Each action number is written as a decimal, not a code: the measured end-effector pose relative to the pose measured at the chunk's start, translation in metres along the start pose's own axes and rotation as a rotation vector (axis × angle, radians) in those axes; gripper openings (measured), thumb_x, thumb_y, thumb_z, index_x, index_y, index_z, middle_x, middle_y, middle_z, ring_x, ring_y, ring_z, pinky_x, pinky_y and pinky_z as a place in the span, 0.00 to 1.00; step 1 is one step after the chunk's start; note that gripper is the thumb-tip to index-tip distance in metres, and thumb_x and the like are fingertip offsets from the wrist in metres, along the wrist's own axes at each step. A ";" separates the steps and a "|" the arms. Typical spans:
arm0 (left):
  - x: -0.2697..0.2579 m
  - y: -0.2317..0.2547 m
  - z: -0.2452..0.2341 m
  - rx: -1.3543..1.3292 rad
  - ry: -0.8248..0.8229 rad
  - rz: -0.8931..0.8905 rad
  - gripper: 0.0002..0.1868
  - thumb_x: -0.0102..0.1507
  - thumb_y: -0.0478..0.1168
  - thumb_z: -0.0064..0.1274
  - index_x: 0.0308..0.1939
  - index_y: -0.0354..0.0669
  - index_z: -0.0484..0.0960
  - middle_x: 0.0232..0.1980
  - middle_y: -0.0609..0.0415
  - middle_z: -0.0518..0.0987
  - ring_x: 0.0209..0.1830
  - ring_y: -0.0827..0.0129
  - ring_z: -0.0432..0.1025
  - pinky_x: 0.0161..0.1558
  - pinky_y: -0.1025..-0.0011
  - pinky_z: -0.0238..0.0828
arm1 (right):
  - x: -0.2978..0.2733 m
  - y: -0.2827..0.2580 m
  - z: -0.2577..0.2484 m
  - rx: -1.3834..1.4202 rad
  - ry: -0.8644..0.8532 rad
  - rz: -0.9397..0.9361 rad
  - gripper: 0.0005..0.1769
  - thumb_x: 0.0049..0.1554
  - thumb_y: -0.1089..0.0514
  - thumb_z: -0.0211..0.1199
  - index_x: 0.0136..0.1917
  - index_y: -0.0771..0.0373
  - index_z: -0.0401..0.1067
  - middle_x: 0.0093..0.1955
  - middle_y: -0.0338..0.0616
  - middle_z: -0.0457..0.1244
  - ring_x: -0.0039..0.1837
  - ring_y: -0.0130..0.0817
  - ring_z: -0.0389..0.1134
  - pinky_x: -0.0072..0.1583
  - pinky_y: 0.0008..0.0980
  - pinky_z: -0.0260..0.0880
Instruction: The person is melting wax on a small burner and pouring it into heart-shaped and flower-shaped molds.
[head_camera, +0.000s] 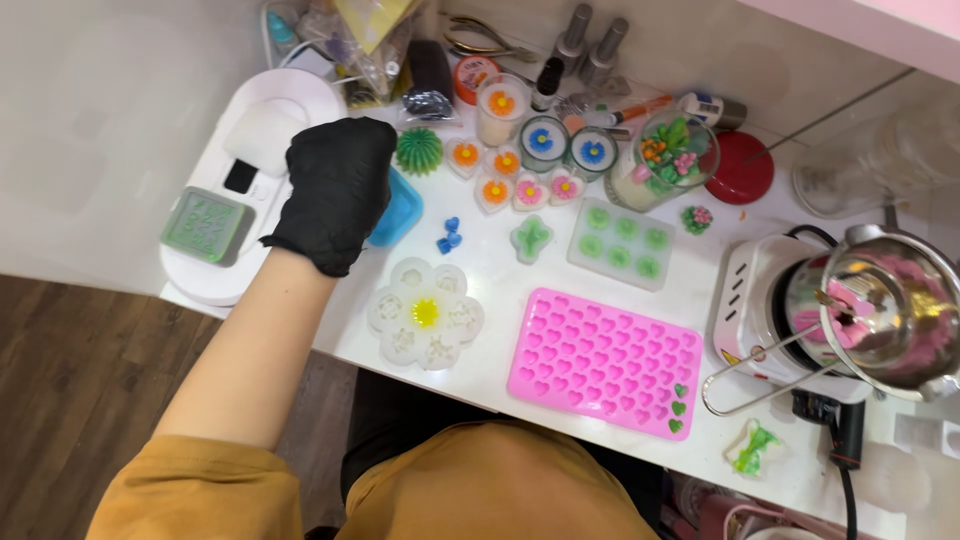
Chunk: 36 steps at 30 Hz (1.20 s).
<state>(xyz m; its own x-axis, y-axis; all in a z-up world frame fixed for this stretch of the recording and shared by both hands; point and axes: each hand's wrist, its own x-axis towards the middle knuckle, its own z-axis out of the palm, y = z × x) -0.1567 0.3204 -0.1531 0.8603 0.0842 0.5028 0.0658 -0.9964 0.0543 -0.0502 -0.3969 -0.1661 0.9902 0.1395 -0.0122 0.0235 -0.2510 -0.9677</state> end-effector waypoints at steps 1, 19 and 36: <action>0.001 0.005 0.001 -0.014 0.040 0.021 0.05 0.52 0.32 0.57 0.30 0.45 0.79 0.32 0.46 0.79 0.34 0.48 0.76 0.33 0.53 0.69 | -0.009 0.000 0.004 0.000 0.008 0.015 0.10 0.67 0.63 0.60 0.59 0.71 0.76 0.49 0.48 0.71 0.43 0.33 0.72 0.46 0.28 0.70; 0.008 0.287 -0.030 -1.449 -0.737 -0.025 0.28 0.72 0.49 0.43 0.73 0.41 0.68 0.57 0.54 0.85 0.56 0.74 0.80 0.55 0.72 0.74 | -0.086 -0.018 0.094 -0.010 0.563 0.292 0.15 0.60 0.60 0.67 0.58 0.69 0.78 0.46 0.46 0.71 0.40 0.31 0.69 0.42 0.30 0.67; 0.015 0.371 -0.020 -1.715 -1.305 -0.518 0.26 0.65 0.39 0.53 0.68 0.44 0.75 0.20 0.56 0.76 0.21 0.72 0.72 0.31 0.71 0.70 | -0.068 -0.012 0.110 -0.662 0.444 -0.019 0.17 0.50 0.54 0.76 0.49 0.65 0.80 0.39 0.45 0.72 0.40 0.38 0.74 0.46 0.34 0.73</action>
<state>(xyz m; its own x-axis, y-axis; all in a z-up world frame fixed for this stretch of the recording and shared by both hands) -0.1298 -0.0479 -0.1081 0.7272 -0.5215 -0.4464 0.5842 0.1287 0.8013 -0.1327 -0.2980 -0.1814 0.9479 -0.2104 0.2392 -0.0201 -0.7889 -0.6142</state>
